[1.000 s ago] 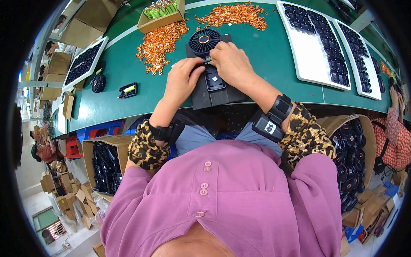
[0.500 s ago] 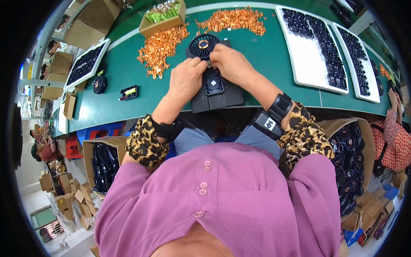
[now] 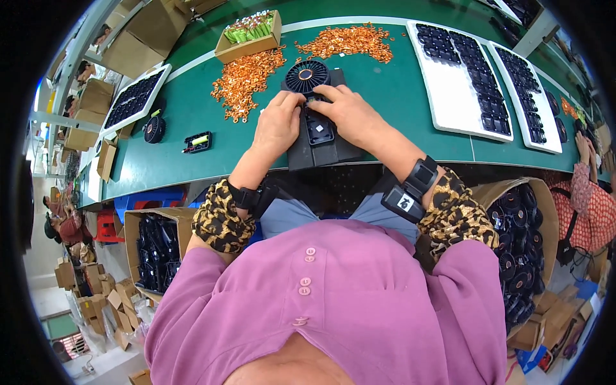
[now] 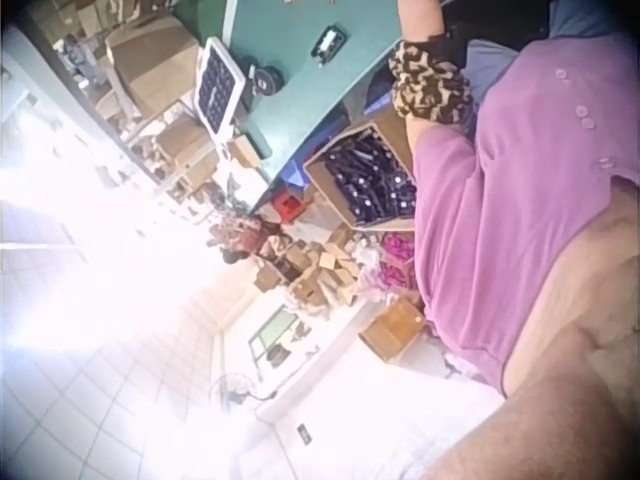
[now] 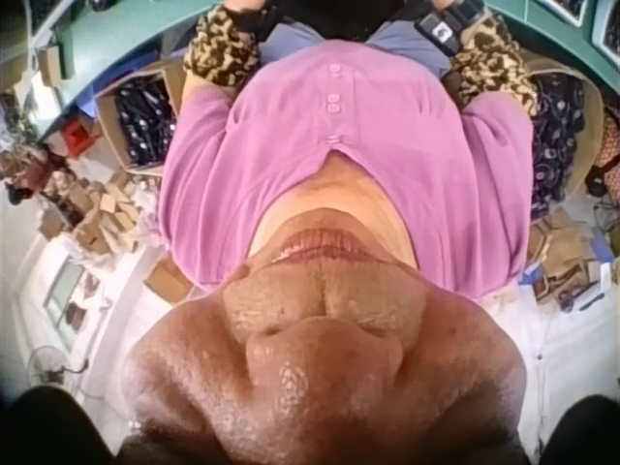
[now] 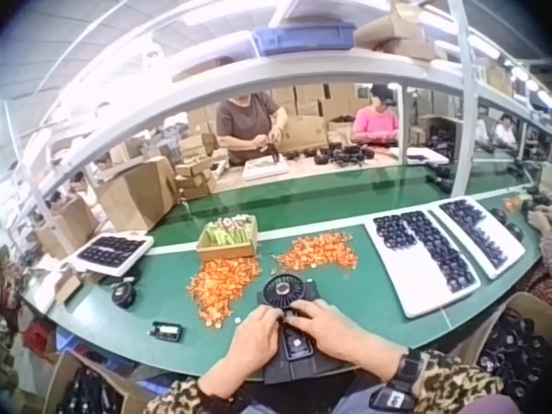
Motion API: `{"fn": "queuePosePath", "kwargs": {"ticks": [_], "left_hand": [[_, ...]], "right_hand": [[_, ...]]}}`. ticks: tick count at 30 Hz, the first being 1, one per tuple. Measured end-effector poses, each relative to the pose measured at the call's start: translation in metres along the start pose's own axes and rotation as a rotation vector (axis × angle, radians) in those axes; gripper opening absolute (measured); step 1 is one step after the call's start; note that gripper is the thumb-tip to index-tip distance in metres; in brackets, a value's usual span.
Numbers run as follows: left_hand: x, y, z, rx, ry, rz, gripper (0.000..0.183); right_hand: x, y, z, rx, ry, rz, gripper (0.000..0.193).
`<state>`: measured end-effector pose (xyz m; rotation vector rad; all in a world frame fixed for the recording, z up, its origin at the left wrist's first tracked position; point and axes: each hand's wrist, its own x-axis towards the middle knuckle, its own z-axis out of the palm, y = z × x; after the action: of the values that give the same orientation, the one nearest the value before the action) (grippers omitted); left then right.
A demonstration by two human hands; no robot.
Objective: Assembling small portable fans by installing components such as batteries and circuit boards into plastic housings.
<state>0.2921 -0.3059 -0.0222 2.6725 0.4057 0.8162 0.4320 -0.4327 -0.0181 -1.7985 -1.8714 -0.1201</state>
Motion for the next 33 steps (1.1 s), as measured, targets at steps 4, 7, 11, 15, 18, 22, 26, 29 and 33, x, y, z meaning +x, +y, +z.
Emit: {"fn": "queuePosePath", "kwargs": {"ticks": [4, 7, 11, 15, 18, 22, 26, 29, 33], "left_hand": [[0.008, 0.002, -0.003, 0.000, 0.125, 0.313, 0.031], [0.008, 0.003, -0.005, -0.027, -0.089, 0.401, 0.041], [0.013, 0.002, -0.009, -0.006, -0.232, 0.432, 0.049], [0.024, 0.007, -0.017, 0.033, -0.401, 0.414, 0.048], [0.039, 0.007, -0.020, 0.036, -0.559, 0.458, 0.043], [0.056, 0.003, -0.023, -0.053, -0.741, 0.350, 0.025], [0.056, -0.011, -0.022, -0.126, -0.669, 0.384, 0.017], [0.054, -0.017, -0.021, -0.160, -0.586, 0.400, 0.014], [0.049, -0.019, -0.018, -0.168, -0.527, 0.364, 0.011]], "right_hand": [[-0.018, -0.002, -0.015, -0.058, 0.144, 0.407, 0.027], [-0.027, -0.013, -0.033, 0.000, -0.307, 0.616, 0.027], [-0.040, -0.013, -0.022, -0.102, -0.125, 0.462, 0.021], [-0.037, -0.024, -0.033, -0.148, 0.161, 0.135, 0.014], [-0.032, -0.025, -0.038, -0.221, 0.231, -0.207, 0.014], [-0.038, -0.018, -0.035, -0.201, 0.250, -0.162, 0.020], [-0.046, -0.014, -0.019, 0.120, 0.177, 0.268, 0.019], [-0.038, -0.018, -0.016, 0.975, 0.082, 0.754, 0.022], [-0.035, -0.021, -0.009, 1.121, 0.046, 0.832, 0.020]]}}
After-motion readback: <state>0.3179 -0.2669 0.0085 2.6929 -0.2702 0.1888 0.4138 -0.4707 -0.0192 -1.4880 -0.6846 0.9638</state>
